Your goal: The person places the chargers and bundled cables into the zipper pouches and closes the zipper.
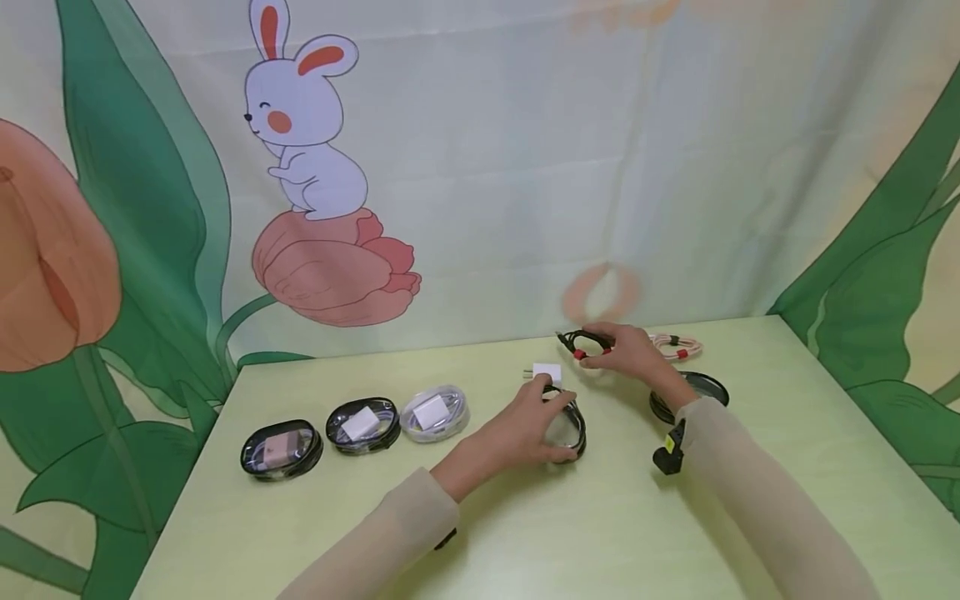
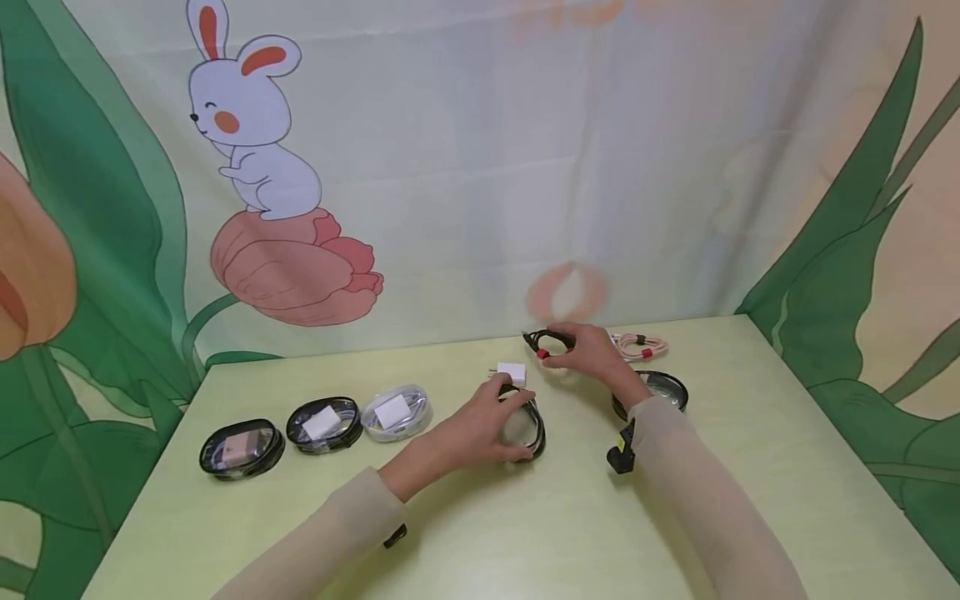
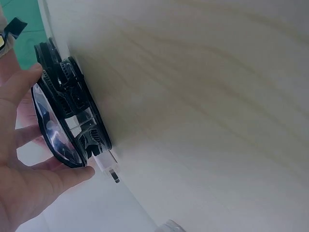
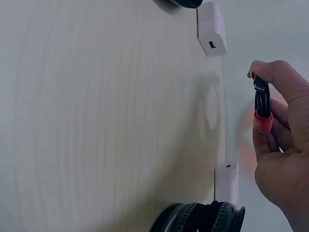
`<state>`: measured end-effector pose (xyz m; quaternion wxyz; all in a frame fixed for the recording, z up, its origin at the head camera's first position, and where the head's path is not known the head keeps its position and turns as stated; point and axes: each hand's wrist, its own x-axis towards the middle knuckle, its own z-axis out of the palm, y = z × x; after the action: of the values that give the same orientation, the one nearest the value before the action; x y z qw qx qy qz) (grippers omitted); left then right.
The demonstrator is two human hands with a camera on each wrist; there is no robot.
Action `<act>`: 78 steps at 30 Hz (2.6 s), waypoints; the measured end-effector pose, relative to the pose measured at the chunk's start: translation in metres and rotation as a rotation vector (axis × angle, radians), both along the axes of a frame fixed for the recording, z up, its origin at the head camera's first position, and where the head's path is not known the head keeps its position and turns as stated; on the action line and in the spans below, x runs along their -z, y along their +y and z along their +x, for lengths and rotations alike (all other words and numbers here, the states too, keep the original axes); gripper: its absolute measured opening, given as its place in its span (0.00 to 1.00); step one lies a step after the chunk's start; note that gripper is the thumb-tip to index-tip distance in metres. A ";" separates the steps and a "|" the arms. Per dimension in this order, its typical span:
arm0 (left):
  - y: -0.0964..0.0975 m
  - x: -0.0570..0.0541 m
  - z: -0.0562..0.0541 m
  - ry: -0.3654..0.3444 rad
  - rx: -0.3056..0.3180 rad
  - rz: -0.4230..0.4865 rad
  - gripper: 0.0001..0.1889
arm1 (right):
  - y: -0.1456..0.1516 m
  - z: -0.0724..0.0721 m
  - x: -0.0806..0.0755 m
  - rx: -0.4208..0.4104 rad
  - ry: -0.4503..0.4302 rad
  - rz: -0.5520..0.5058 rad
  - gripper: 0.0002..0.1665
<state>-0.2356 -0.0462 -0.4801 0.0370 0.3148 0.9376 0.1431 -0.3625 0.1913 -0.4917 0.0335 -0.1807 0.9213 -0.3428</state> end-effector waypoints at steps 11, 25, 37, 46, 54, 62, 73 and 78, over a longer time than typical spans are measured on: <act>0.004 -0.001 -0.001 0.004 -0.033 0.038 0.42 | 0.002 0.011 -0.003 -0.035 0.000 -0.004 0.42; 0.002 0.007 0.001 0.019 -0.059 0.080 0.43 | -0.004 0.029 0.001 -0.090 0.040 0.039 0.42; 0.002 0.005 0.001 -0.002 -0.097 0.099 0.42 | -0.001 0.043 0.006 -0.170 0.020 0.030 0.42; 0.003 0.004 0.001 -0.007 -0.131 0.092 0.45 | 0.000 0.055 0.009 -0.227 0.038 0.040 0.41; 0.001 0.003 0.001 -0.032 -0.157 0.112 0.44 | 0.000 0.063 0.009 -0.289 0.020 0.060 0.39; 0.000 0.005 0.001 -0.017 -0.147 0.132 0.43 | 0.001 0.068 0.012 -0.368 -0.022 0.042 0.41; -0.003 0.004 0.002 -0.021 -0.123 0.136 0.42 | -0.008 0.067 0.015 -0.495 0.076 0.056 0.34; -0.005 0.003 0.001 -0.041 -0.106 0.171 0.42 | -0.017 0.066 0.014 -0.524 0.128 0.100 0.25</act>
<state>-0.2343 -0.0515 -0.4832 0.0216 0.2636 0.9364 0.2307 -0.2964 0.1743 -0.5061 0.0718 -0.4325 0.8591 -0.2641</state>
